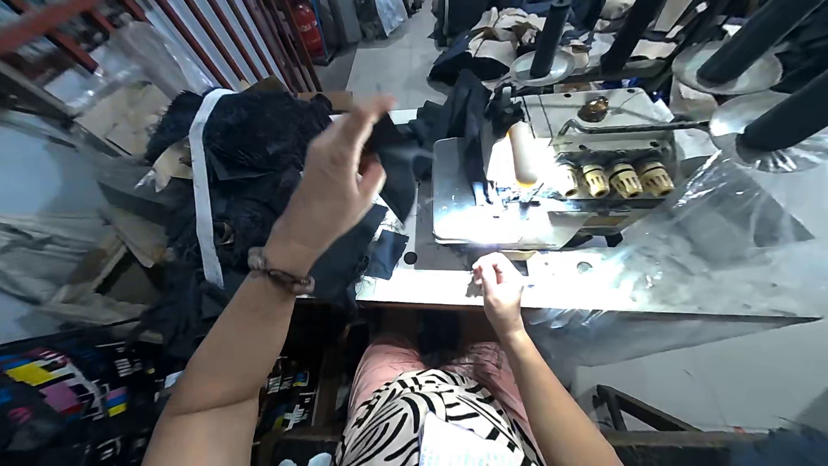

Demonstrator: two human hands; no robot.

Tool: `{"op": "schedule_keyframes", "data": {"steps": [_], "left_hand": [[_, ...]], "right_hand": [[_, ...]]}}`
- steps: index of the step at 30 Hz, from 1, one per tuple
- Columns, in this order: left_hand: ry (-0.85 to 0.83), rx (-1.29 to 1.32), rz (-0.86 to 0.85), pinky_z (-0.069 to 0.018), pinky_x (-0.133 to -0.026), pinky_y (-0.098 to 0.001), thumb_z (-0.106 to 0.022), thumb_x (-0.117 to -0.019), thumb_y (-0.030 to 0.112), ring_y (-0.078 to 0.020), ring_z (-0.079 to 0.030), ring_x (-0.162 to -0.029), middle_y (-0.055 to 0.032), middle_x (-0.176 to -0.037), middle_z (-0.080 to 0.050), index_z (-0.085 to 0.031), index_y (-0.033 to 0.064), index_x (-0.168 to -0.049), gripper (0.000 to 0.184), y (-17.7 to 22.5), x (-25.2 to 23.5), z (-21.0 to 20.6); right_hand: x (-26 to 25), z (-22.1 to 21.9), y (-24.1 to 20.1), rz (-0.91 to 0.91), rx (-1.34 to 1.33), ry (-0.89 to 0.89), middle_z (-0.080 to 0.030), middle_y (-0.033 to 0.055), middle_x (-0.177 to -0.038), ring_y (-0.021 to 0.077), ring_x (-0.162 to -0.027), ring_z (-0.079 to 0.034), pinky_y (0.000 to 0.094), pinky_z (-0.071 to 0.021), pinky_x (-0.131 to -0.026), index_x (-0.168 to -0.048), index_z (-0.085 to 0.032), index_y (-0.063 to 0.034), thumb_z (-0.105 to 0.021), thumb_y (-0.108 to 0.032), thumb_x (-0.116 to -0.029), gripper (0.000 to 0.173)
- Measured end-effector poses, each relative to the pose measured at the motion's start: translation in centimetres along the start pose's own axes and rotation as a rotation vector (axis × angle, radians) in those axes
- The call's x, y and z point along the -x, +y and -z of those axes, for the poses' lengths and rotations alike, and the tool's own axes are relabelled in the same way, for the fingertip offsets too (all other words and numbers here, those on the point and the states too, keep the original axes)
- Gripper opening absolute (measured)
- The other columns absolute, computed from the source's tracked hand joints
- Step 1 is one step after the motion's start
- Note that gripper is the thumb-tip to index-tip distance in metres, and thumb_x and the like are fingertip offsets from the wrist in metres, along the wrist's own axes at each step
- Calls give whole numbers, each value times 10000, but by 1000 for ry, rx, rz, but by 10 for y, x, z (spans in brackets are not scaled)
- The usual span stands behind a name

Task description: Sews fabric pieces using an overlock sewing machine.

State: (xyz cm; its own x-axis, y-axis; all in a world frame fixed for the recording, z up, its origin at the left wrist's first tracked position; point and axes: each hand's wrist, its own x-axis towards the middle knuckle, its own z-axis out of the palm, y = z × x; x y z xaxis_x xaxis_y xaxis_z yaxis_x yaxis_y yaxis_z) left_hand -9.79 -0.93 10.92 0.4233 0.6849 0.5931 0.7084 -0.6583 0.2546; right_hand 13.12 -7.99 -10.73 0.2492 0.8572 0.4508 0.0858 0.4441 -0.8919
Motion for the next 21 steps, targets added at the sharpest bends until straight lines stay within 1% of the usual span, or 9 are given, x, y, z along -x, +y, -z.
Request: {"op": "schedule_keyframes", "data": {"steps": [1,3,5,7,9,12,14,18,21], "left_hand": [[-62,29,-28,-587,-796,-378,-595,-899,-48,-253,-688,-942,-223,-1236,-654,-494,47,-1493,610,17,3,-2],[-235,100,-36,-567,-758,-406,-651,-866,-62,-274,-648,-886,-199,-1113,-634,-543,109,-1487,653,47,11,-8],[-390,182,-88,-576,-710,-403,-686,-862,-25,-253,-646,-827,-153,-1005,-636,-679,70,-1289,437,63,18,-19],[-484,245,-186,-556,-645,-318,-689,-870,62,-164,-617,-761,-73,-915,-606,-693,69,-992,122,65,20,-33],[-542,307,-230,-523,-614,-256,-678,-873,131,-103,-586,-729,-34,-877,-598,-657,82,-904,61,64,18,-40],[-582,387,-204,-462,-563,-203,-669,-950,173,-59,-541,-661,-20,-833,-587,-651,75,-838,150,58,16,-43],[-564,461,-177,-449,-589,-189,-621,-988,144,-56,-538,-676,-22,-801,-570,-626,57,-826,184,49,18,-48],[-501,529,-20,-522,-654,-201,-659,-977,90,-58,-606,-721,-44,-888,-649,-682,31,-938,74,32,15,-68],[-438,514,74,-509,-630,-201,-693,-957,80,-58,-597,-670,-49,-834,-660,-672,34,-952,51,27,16,-85]], "right_hand": [[2,-2,-3,30,-29,-11,-640,-53,-904,-43,-814,-616,152,-550,-743,-945,-639,-35,-633,-142,-950,107],[7,-6,-14,37,-92,-80,-635,-27,-1182,14,-1121,-604,234,-544,-939,-1099,-645,-71,-727,-427,-906,413],[11,-10,-34,39,-109,-177,-597,22,-1328,57,-1277,-536,278,-498,-1042,-1117,-665,-76,-756,-542,-838,551],[15,-9,-50,26,-128,-256,-661,9,-1219,2,-1167,-598,224,-536,-983,-1073,-709,-37,-776,-396,-862,421],[22,-5,-61,-48,-131,-296,-735,-48,-965,-82,-938,-660,154,-567,-854,-975,-721,-7,-731,-218,-891,227],[35,3,-65,-162,-182,-347,-733,-69,-856,-92,-812,-663,143,-570,-760,-920,-724,-4,-657,-121,-908,135],[44,9,-60,-131,-207,-366,-728,-55,-869,-70,-826,-666,158,-573,-768,-926,-724,-5,-637,-107,-924,133],[66,22,-51,-157,-122,-282,-701,44,-965,11,-904,-660,192,-568,-812,-906,-727,8,-651,-88,-911,123],[75,29,-50,-180,-18,-209,-666,38,-919,7,-872,-632,159,-540,-774,-846,-696,-8,-651,-93,-911,116]]}}
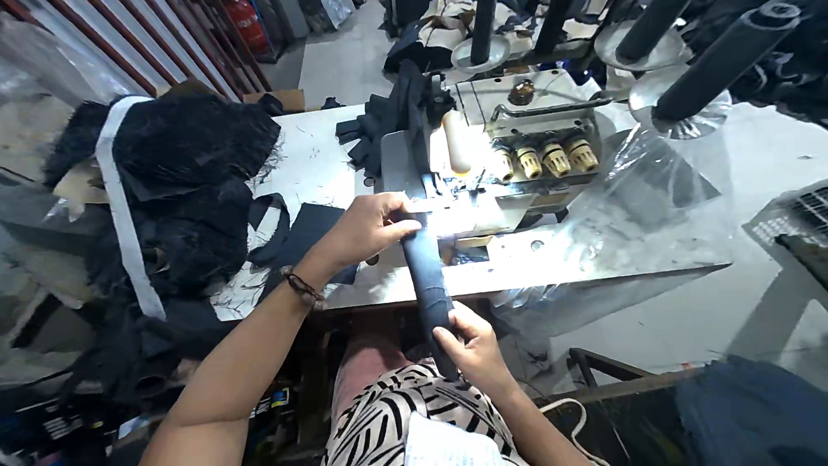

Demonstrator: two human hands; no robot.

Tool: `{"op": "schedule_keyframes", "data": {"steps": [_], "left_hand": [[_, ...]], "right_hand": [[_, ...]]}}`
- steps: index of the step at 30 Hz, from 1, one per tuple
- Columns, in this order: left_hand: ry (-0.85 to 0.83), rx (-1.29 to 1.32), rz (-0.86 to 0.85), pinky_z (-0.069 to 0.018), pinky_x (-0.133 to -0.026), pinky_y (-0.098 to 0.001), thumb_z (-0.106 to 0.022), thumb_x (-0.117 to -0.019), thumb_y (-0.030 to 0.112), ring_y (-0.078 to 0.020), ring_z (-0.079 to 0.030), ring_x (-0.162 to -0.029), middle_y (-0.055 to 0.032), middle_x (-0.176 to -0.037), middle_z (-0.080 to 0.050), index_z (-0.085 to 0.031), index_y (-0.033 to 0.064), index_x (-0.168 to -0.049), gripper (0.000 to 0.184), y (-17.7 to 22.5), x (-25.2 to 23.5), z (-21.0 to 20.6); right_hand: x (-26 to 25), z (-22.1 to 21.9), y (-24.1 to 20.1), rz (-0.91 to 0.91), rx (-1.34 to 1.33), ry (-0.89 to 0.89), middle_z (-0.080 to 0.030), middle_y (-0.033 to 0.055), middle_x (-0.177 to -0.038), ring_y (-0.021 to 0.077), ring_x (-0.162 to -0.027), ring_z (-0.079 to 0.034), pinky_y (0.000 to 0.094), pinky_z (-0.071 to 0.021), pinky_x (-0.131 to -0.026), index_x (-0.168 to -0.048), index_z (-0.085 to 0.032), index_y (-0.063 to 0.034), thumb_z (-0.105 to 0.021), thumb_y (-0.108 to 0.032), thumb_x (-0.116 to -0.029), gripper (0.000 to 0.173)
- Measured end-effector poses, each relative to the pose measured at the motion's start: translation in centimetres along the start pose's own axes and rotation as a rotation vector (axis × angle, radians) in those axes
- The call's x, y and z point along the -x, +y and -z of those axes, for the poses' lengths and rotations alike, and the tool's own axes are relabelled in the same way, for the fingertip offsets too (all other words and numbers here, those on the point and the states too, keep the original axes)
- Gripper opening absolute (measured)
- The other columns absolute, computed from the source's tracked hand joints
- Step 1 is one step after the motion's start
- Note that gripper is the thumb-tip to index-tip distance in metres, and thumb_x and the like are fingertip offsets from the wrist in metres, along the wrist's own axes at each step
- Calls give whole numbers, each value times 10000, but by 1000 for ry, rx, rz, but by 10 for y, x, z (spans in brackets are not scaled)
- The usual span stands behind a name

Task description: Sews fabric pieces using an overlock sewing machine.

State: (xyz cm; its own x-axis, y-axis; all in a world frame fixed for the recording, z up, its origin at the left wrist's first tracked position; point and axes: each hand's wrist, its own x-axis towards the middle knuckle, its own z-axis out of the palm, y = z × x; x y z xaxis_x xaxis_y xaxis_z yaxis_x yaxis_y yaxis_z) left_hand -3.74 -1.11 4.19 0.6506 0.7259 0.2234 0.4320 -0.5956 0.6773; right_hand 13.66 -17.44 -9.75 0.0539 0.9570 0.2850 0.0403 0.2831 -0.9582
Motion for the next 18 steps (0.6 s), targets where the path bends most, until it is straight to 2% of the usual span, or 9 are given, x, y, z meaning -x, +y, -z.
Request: {"op": "schedule_keyframes", "data": {"steps": [4,9,11,12,15,18], "left_hand": [[69,-2,31,-485,-595,-201,-696,-949,64,-50,-580,-630,-36,-778,-647,-654,45,-928,49,-8,-10,-18],[133,-135,-40,-463,-573,-255,-664,-957,47,-111,-540,-599,-88,-751,-610,-646,3,-962,48,-7,-17,-28],[177,-167,-87,-479,-597,-252,-670,-939,19,-124,-561,-625,-106,-782,-627,-644,-5,-961,42,-8,-19,-32],[207,-179,-119,-499,-625,-252,-673,-930,2,-133,-589,-659,-119,-818,-645,-638,-10,-970,54,-10,-21,-35],[303,-200,-210,-566,-799,-271,-663,-925,-34,-185,-702,-843,-160,-960,-713,-661,-32,-1033,109,-17,-25,-49],[318,-209,-221,-575,-905,-336,-693,-921,-7,-238,-718,-977,-177,-1084,-718,-687,-34,-1117,198,-19,-21,-57]], "right_hand": [[6,4,0,-13,95,48,-646,59,-928,11,-882,-620,147,-526,-784,-883,-696,0,-628,-95,-924,124],[10,5,2,-68,106,35,-647,103,-1017,26,-941,-631,163,-527,-855,-977,-669,56,-531,-83,-984,196],[11,4,4,-68,86,39,-645,86,-992,10,-916,-628,160,-524,-838,-983,-648,54,-481,-91,-1012,223],[11,4,4,-68,75,43,-643,67,-968,-4,-899,-625,156,-522,-824,-984,-638,49,-459,-94,-1021,232],[11,4,4,-76,32,58,-632,23,-901,-24,-841,-621,153,-524,-781,-977,-624,32,-426,-101,-1033,245],[17,4,5,-88,-25,43,-637,-3,-872,-22,-794,-633,163,-543,-737,-967,-624,3,-423,-111,-1041,242]]}}
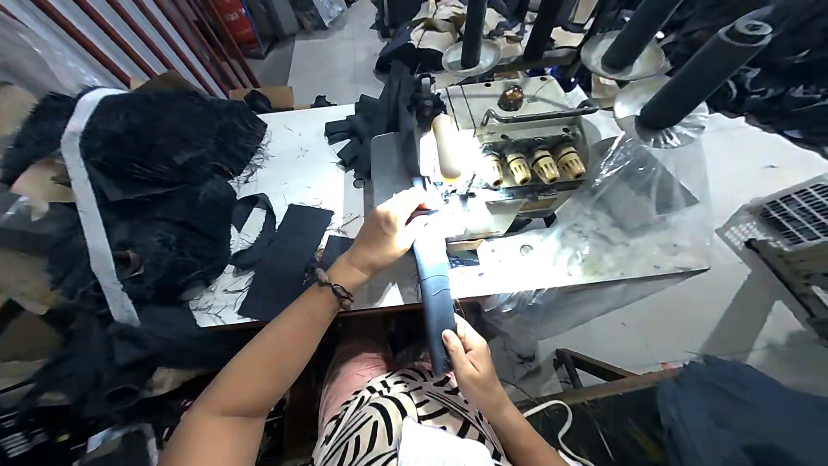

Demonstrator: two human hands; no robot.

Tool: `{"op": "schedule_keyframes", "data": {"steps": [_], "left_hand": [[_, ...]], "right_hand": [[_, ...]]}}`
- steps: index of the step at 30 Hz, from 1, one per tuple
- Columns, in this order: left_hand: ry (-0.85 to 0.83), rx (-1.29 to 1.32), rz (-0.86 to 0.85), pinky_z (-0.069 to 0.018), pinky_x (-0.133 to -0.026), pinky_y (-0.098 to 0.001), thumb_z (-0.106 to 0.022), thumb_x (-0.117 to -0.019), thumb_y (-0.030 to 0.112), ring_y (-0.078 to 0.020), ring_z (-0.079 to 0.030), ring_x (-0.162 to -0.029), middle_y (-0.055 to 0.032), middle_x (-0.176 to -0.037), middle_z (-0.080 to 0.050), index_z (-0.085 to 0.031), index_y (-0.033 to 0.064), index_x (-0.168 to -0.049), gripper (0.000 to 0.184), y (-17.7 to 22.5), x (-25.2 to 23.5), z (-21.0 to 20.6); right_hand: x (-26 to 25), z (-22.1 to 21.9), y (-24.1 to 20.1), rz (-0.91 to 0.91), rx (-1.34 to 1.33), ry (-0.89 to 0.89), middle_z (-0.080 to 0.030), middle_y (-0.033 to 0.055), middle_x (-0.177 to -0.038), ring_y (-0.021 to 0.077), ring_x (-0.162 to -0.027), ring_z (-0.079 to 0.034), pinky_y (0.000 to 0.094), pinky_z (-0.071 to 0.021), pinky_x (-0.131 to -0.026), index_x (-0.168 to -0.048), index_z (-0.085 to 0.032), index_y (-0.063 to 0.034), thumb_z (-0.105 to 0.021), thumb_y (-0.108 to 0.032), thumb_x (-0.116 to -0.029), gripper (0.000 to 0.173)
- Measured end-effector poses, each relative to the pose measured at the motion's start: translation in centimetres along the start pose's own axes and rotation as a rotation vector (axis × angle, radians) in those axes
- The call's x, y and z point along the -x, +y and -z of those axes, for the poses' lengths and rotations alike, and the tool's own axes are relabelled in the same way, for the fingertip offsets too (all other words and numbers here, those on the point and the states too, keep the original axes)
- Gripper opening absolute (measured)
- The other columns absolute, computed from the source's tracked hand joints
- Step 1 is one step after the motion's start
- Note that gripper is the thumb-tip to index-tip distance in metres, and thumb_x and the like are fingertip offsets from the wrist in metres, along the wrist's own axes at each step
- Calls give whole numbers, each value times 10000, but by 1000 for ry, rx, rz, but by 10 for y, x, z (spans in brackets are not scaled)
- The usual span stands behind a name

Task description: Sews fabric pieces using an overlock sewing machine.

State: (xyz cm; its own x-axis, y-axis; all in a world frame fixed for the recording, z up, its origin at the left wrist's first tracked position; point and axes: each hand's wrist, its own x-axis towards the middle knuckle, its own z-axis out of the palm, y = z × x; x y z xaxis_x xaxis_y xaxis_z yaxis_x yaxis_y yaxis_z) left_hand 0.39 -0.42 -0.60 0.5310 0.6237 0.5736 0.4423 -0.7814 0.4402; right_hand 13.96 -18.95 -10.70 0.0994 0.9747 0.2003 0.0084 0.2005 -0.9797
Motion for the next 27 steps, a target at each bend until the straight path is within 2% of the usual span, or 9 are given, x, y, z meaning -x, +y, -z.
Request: {"op": "schedule_keyframes", "data": {"steps": [3,6,8,13,17,19,21,24,27], "left_hand": [[-32,-29,1,-533,-940,-462,-738,-882,25,-330,-673,-1071,-189,-1146,-701,-728,-14,-1064,186,8,6,8],[-50,-74,27,-527,-913,-510,-732,-907,106,-345,-672,-1070,-171,-1133,-714,-754,17,-1016,143,4,3,5],[-34,-92,71,-539,-882,-500,-729,-927,179,-316,-685,-1049,-140,-1107,-730,-770,60,-992,141,0,-4,-1],[-7,-93,96,-531,-879,-505,-767,-905,172,-339,-667,-1033,-170,-1085,-708,-750,21,-930,154,2,-15,-1],[-10,-98,75,-534,-893,-514,-743,-930,175,-330,-683,-1019,-144,-1056,-730,-778,51,-970,135,-2,-12,-3],[-20,-91,69,-538,-884,-504,-732,-940,184,-310,-689,-1008,-122,-1045,-736,-788,79,-1013,140,-2,-7,-2],[-43,-87,39,-534,-882,-502,-736,-931,153,-319,-678,-1016,-129,-1061,-725,-772,62,-1031,140,4,2,5],[-71,-107,22,-537,-857,-497,-736,-926,152,-311,-673,-998,-128,-1028,-717,-759,49,-992,124,6,9,9],[-91,-156,4,-538,-900,-480,-719,-936,173,-288,-682,-1037,-99,-1021,-738,-782,83,-992,123,6,11,6]], "right_hand": [[11,0,1,12,-28,-24,-652,1,-903,-21,-827,-642,168,-551,-769,-996,-634,12,-428,-112,-1041,245],[16,0,1,24,-49,-22,-669,-10,-938,-34,-864,-649,160,-553,-801,-1016,-641,5,-426,-105,-1037,242],[13,0,0,34,-51,-17,-663,-19,-936,-38,-870,-643,160,-549,-803,-989,-639,-13,-426,-112,-1042,242],[-1,0,-5,55,-44,7,-656,-16,-923,-39,-845,-642,160,-553,-780,-994,-628,-1,-411,-106,-1045,246],[-18,-2,-9,30,-1,71,-691,9,-931,-42,-856,-659,155,-557,-806,-1066,-645,72,-387,-67,-1027,295],[-31,-3,-6,39,2,119,-669,-22,-849,-55,-806,-645,146,-547,-766,-993,-645,49,-400,-59,-1019,269],[-46,-6,-3,41,-28,170,-640,-62,-769,-57,-748,-630,150,-534,-721,-900,-639,-8,-419,-53,-1014,252],[-68,-8,-1,40,-30,209,-621,-32,-814,-46,-802,-609,147,-515,-777,-940,-648,31,-456,-35,-1005,213],[-87,-10,1,77,13,215,-633,-11,-842,-47,-831,-606,143,-508,-811,-956,-650,48,-460,-27,-1006,210]]}}
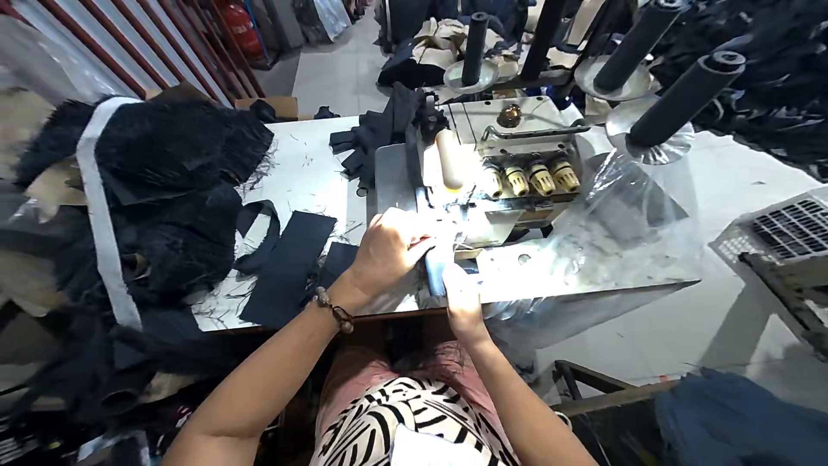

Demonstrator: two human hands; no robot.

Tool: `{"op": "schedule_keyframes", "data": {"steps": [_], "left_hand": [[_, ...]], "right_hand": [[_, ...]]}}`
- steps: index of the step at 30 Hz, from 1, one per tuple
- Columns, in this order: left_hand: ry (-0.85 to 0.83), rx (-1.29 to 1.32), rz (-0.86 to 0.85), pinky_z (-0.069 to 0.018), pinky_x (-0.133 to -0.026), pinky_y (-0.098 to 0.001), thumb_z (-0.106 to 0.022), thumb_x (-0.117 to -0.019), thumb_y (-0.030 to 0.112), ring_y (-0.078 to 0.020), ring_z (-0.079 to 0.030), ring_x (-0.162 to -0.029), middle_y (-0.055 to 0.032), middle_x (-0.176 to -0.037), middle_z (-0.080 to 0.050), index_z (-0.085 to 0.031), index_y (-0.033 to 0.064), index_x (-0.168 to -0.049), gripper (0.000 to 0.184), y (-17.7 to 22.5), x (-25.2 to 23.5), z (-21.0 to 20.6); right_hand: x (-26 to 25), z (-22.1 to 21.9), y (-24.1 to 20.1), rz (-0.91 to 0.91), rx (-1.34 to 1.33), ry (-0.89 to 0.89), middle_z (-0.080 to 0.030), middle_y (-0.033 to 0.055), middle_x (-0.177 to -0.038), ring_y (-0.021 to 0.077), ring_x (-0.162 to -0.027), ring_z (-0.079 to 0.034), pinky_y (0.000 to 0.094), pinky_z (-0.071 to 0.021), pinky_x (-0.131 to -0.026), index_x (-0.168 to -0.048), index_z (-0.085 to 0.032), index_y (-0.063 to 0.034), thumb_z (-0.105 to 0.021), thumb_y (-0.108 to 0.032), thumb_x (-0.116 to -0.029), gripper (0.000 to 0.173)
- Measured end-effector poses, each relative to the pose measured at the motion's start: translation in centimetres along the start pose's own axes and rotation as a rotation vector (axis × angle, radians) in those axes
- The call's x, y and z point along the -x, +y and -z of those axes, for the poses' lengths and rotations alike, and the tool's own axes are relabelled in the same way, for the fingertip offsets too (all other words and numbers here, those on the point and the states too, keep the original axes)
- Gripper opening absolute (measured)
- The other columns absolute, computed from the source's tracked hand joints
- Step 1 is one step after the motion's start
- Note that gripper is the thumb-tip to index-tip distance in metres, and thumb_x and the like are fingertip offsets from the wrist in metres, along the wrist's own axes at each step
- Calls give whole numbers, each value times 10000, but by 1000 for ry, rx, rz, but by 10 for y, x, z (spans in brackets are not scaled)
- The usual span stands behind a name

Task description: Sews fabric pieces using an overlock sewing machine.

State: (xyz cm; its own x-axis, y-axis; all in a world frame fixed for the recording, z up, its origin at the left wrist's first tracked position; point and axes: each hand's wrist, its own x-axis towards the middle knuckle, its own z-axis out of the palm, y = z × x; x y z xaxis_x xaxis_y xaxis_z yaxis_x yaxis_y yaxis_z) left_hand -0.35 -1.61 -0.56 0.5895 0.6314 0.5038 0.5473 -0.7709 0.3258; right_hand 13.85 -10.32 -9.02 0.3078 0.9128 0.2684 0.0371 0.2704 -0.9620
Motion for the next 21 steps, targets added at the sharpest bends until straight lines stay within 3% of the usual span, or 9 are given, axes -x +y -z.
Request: {"op": "schedule_keyframes", "data": {"steps": [5,9,11,14,16,18,19,21], "left_hand": [[-39,-60,3,-507,-1000,-511,-663,-982,259,-307,-678,-1106,-104,-1079,-743,-780,105,-1084,219,0,-5,6],[-138,-58,104,-441,-1076,-607,-640,-975,433,-321,-647,-1218,-66,-1147,-756,-773,184,-1170,344,-25,-32,3],[-220,-85,156,-415,-1074,-637,-663,-956,385,-361,-638,-1214,-119,-1159,-743,-765,165,-1185,334,-32,-48,6],[-281,-104,237,-398,-1074,-648,-685,-942,337,-390,-610,-1251,-171,-1186,-719,-754,116,-1157,316,-37,-64,7],[-226,-88,235,-398,-1096,-628,-704,-931,372,-363,-585,-1303,-148,-1229,-712,-743,118,-1167,349,-47,-62,2],[-100,-3,190,-416,-1142,-557,-723,-916,311,-342,-567,-1347,-152,-1350,-670,-712,67,-1258,420,-67,-50,-1],[-79,44,234,-418,-1149,-542,-722,-938,280,-353,-548,-1362,-190,-1411,-617,-665,28,-1320,461,-77,-41,4],[-88,53,440,-470,-1086,-562,-644,-1013,276,-391,-583,-1287,-251,-1399,-582,-600,-22,-1359,459,-96,-21,27]], "right_hand": [[-22,-8,5,79,-36,19,-669,-10,-887,-18,-849,-638,188,-545,-811,-1017,-679,26,-474,-39,-1017,215],[-26,-8,17,56,-79,-20,-608,-49,-779,16,-690,-580,205,-521,-656,-848,-639,-71,-431,-67,-1000,257],[-23,-7,26,44,-68,-43,-610,-47,-750,13,-657,-585,204,-532,-631,-847,-639,-56,-432,-66,-999,257],[-19,-4,29,69,-55,-95,-612,-42,-768,5,-704,-586,191,-528,-690,-826,-640,-45,-416,-41,-992,279],[-20,-3,29,52,-86,-95,-608,-54,-752,8,-693,-583,192,-523,-676,-807,-634,-68,-407,-46,-995,296],[-21,-1,30,35,-133,-85,-609,-61,-738,17,-671,-577,198,-521,-655,-803,-635,-89,-389,-51,-1002,318],[-21,0,32,36,-157,-88,-608,-59,-737,26,-666,-574,205,-519,-647,-804,-631,-93,-376,-53,-1007,328],[-21,2,35,40,-211,-88,-613,-58,-733,36,-657,-575,216,-520,-635,-794,-627,-110,-363,-56,-1009,345]]}}
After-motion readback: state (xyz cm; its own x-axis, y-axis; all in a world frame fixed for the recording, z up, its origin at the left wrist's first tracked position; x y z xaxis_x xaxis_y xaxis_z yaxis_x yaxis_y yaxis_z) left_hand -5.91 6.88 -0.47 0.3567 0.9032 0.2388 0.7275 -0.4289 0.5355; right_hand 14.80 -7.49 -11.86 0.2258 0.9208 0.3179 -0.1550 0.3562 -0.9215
